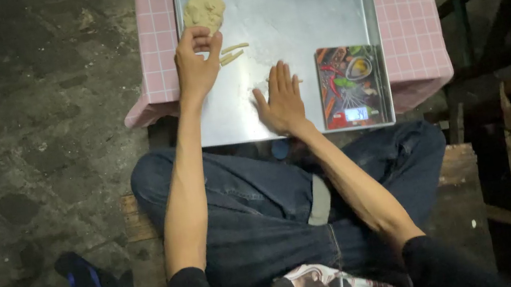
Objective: Rolling small pieces of dough into thin sticks and arranging them on a metal tray.
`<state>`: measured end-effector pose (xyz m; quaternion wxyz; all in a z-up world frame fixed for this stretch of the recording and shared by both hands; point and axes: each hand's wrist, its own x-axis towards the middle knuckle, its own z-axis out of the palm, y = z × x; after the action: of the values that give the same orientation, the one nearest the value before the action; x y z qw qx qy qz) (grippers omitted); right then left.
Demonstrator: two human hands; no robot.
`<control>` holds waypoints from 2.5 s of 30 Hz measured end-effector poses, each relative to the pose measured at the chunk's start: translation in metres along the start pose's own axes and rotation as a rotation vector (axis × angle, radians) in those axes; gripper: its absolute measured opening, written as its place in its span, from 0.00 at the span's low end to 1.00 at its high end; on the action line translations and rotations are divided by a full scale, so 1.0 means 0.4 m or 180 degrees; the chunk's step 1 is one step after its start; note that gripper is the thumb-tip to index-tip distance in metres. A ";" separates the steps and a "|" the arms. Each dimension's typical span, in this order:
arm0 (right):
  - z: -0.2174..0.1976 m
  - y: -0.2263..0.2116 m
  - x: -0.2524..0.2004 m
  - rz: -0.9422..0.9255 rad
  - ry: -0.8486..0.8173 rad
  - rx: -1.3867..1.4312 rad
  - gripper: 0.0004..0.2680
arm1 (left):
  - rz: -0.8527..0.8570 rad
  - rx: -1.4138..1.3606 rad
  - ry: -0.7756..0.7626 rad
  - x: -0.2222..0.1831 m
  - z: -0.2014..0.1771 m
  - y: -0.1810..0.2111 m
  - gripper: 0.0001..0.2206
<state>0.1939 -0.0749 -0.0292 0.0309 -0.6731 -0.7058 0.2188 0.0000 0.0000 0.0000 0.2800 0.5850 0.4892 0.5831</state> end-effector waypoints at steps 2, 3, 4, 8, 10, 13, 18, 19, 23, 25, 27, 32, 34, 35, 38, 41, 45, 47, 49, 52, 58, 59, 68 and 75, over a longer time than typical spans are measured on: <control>-0.008 0.006 0.093 -0.0042 0.0338 -0.0135 0.32 | -0.0208 0.0143 -0.0007 -0.002 0.002 -0.007 0.12; -0.009 0.014 0.129 -0.0043 0.0626 -0.0239 0.33 | -0.0468 0.0303 -0.0058 -0.012 0.007 -0.009 0.13; -0.038 0.027 0.186 -0.0037 0.0658 -0.0251 0.33 | -0.0440 0.0282 -0.0059 -0.005 0.018 -0.003 0.13; -0.105 0.040 0.387 -0.0199 0.1034 -0.0320 0.31 | -0.0575 0.0313 -0.0130 0.009 0.014 -0.004 0.13; -0.122 0.059 0.450 -0.0257 0.1211 -0.0225 0.30 | -0.0590 0.0309 -0.0159 0.019 0.017 0.001 0.13; -0.100 0.079 0.441 -0.0323 0.1155 -0.0218 0.31 | -0.0547 0.0269 -0.0182 0.017 0.022 0.010 0.13; -0.005 0.054 0.190 -0.0731 0.0548 -0.0601 0.32 | -0.0520 0.0414 -0.0290 0.008 0.019 0.016 0.12; -0.009 0.046 0.127 -0.0716 0.0547 -0.0599 0.32 | -0.0522 0.0409 -0.0305 0.003 0.019 0.009 0.12; -0.005 0.059 -0.058 -0.0911 -0.0295 -0.0277 0.34 | -0.0434 0.0400 -0.0288 -0.013 0.007 0.010 0.11; -0.018 0.070 -0.127 -0.0978 -0.0512 -0.0154 0.34 | -0.0473 0.0413 -0.0283 -0.023 -0.002 0.015 0.11; -0.062 0.057 -0.196 -0.0828 -0.0430 -0.0031 0.34 | -0.0520 0.0464 -0.0292 -0.022 -0.009 0.007 0.10; -0.025 0.068 -0.215 -0.0208 -0.0648 -0.0460 0.37 | -0.0513 0.0454 -0.0246 -0.021 -0.007 -0.008 0.10; -0.002 0.073 -0.183 -0.0131 -0.0750 -0.0518 0.37 | -0.0548 0.0467 -0.0286 -0.024 -0.002 -0.010 0.10; 0.004 0.074 -0.156 -0.0144 -0.0570 -0.0416 0.37 | -0.0501 0.0463 -0.0271 -0.024 -0.001 -0.009 0.10; -0.025 0.045 -0.076 -0.0182 -0.0133 -0.0219 0.35 | -0.0446 0.0410 -0.0209 -0.025 0.004 -0.013 0.10; -0.049 0.040 0.071 -0.0272 0.0417 -0.0248 0.33 | -0.0421 0.0374 -0.0150 -0.017 0.008 0.005 0.10; -0.020 0.124 0.382 -0.0551 0.1043 -0.0600 0.32 | -0.0693 0.0139 -0.0255 -0.009 0.003 0.040 0.09; -0.047 0.160 0.503 -0.0833 0.1235 -0.0618 0.30 | -0.0745 0.0146 -0.0253 0.008 0.011 0.031 0.09; -0.070 0.155 0.552 -0.1101 0.1419 -0.0626 0.29 | -0.0809 0.0145 -0.0263 0.017 0.011 0.030 0.09; -0.120 0.103 0.496 -0.0896 0.1069 -0.0704 0.30 | -0.0530 0.0160 -0.0368 0.025 0.018 0.042 0.12; -0.057 0.075 0.320 -0.0365 0.0360 -0.0937 0.33 | -0.0296 0.0142 -0.0415 0.008 0.026 0.035 0.10; -0.014 0.095 0.294 -0.0679 0.0632 -0.0789 0.33 | -0.0247 0.0179 -0.0412 0.005 0.024 0.036 0.10; -0.034 0.152 0.039 -0.1042 0.0357 -0.0158 0.27 | 0.0043 0.0782 -0.0860 -0.078 0.065 0.017 0.07; -0.141 0.376 0.339 -0.0801 0.1693 -0.0334 0.10 | 0.0904 0.2040 -0.1552 -0.121 0.232 -0.125 0.10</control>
<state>0.3411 0.0705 -0.0651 0.2067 -0.6147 -0.7611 -0.0075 0.0841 -0.0028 -0.0799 0.1084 0.8248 0.4798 0.2789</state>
